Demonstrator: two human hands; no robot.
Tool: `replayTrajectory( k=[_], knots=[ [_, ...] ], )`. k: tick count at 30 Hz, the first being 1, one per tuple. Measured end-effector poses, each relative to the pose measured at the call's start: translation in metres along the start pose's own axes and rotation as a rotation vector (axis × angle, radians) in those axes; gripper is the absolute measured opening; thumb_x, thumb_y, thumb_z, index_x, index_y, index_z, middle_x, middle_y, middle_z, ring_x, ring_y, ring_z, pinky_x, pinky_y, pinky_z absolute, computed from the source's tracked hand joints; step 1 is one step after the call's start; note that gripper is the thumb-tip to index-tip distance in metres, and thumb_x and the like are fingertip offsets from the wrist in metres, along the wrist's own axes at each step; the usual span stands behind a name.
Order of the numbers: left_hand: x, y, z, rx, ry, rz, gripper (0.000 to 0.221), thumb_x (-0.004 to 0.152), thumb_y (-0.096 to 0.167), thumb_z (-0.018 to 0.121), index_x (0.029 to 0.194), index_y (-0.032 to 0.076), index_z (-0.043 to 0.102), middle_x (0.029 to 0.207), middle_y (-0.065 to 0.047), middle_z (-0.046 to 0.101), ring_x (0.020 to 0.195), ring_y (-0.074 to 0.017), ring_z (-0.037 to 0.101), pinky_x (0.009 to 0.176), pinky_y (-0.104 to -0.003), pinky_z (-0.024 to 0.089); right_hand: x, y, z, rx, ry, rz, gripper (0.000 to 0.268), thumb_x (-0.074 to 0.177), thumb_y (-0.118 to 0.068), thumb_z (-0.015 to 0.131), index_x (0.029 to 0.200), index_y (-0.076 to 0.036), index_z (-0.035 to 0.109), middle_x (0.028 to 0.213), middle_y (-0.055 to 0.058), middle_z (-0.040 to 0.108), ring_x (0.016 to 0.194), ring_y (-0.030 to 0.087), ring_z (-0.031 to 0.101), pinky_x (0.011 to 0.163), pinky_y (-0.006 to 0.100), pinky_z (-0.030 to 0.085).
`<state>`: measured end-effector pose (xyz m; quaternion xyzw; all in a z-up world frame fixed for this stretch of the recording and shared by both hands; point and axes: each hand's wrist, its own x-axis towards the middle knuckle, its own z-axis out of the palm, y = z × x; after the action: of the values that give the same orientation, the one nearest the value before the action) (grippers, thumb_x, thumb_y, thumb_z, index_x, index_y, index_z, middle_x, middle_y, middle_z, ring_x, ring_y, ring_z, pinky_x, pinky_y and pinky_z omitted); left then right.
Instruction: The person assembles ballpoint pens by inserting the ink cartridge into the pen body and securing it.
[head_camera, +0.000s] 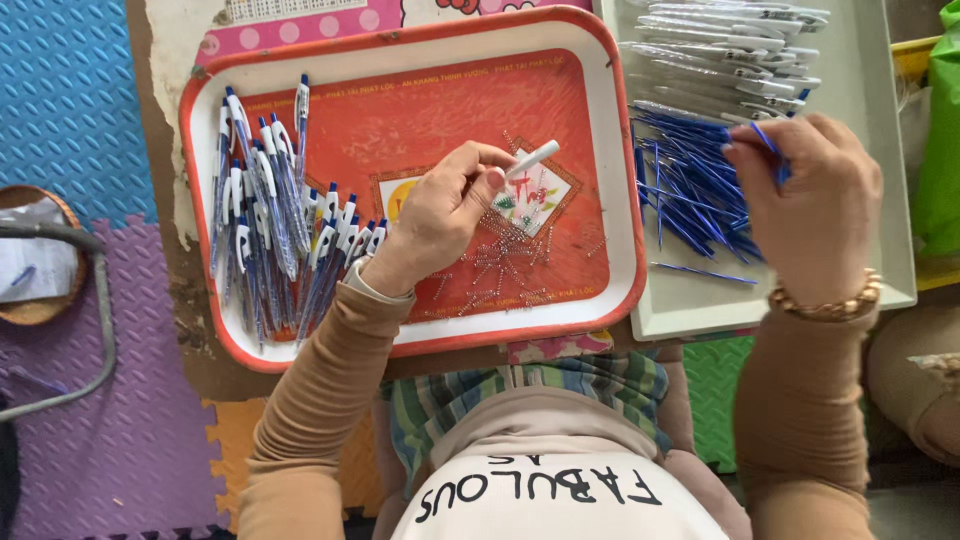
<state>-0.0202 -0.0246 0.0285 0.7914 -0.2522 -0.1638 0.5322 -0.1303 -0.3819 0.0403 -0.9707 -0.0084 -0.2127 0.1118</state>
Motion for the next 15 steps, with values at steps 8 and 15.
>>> replayTrajectory(
  k=[8, 15],
  knots=[
    [-0.001, -0.007, 0.009, 0.036, 0.009, 0.094, 0.017, 0.106, 0.022, 0.060, 0.120, 0.018, 0.070, 0.098, 0.000, 0.062, 0.076, -0.0109, 0.056, 0.072, -0.028, 0.047, -0.018, 0.029, 0.027, -0.187, -0.159, -0.002, 0.017, 0.111, -0.032, 0.089, 0.126, -0.025, 0.088, 0.120, 0.001, 0.076, 0.107, 0.024, 0.067, 0.073, 0.039, 0.056],
    [-0.003, -0.003, 0.016, -0.096, -0.125, 0.245, 0.022, 0.104, 0.004, 0.067, 0.124, 0.010, 0.072, 0.106, -0.006, 0.059, 0.092, -0.0159, 0.069, 0.082, -0.026, 0.061, 0.004, -0.063, 0.001, 0.148, -0.038, -0.227, 0.030, 0.103, -0.007, 0.090, 0.133, -0.004, 0.083, 0.131, 0.016, 0.079, 0.115, 0.029, 0.070, 0.099, 0.043, 0.057]
  ],
)
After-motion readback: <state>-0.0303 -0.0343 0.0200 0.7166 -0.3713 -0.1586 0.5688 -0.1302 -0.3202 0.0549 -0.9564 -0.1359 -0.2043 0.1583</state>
